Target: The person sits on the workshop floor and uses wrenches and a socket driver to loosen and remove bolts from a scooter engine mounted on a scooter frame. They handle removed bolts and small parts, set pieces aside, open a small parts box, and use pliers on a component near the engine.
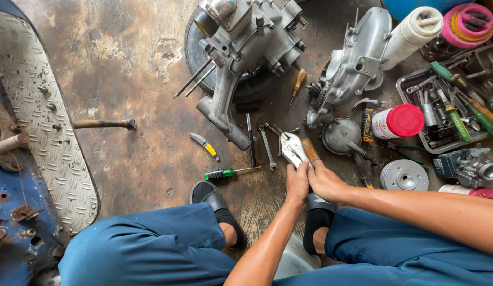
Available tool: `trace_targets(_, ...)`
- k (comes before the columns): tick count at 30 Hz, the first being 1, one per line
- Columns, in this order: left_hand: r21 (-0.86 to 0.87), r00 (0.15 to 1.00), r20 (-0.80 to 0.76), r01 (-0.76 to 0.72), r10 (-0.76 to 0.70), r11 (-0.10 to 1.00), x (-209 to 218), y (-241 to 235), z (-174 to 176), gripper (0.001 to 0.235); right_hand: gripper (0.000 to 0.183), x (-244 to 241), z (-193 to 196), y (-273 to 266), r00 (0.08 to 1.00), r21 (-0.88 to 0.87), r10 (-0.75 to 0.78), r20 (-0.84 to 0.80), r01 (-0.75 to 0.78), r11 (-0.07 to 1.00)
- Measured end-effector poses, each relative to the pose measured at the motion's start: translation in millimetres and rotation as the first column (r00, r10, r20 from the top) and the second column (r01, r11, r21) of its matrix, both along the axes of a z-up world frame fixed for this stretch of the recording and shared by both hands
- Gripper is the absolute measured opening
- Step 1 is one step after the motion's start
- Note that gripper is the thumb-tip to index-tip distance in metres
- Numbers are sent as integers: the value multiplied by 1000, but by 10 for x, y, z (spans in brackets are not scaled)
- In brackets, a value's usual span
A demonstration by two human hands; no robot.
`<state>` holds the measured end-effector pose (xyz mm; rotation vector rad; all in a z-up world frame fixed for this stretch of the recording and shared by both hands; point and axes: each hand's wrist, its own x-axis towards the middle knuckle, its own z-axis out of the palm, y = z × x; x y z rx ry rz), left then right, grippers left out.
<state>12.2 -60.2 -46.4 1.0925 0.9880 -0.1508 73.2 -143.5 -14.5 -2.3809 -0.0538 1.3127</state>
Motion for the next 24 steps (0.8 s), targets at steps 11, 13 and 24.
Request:
trace_targets(11, -146, 997, -82, -17, 5, 989, 72, 15, 56, 74, 60, 5, -103, -78, 999, -20, 36, 16, -36, 999)
trace_targets(13, -57, 991, -121, 47, -54, 997, 52, 21, 286, 79, 61, -7, -228, -139, 999, -19, 32, 13, -32, 999)
trace_targets(24, -67, 998, -64, -4, 0, 998, 62, -119, -522, 63, 48, -38, -71, -79, 996, 85, 65, 55, -69, 994)
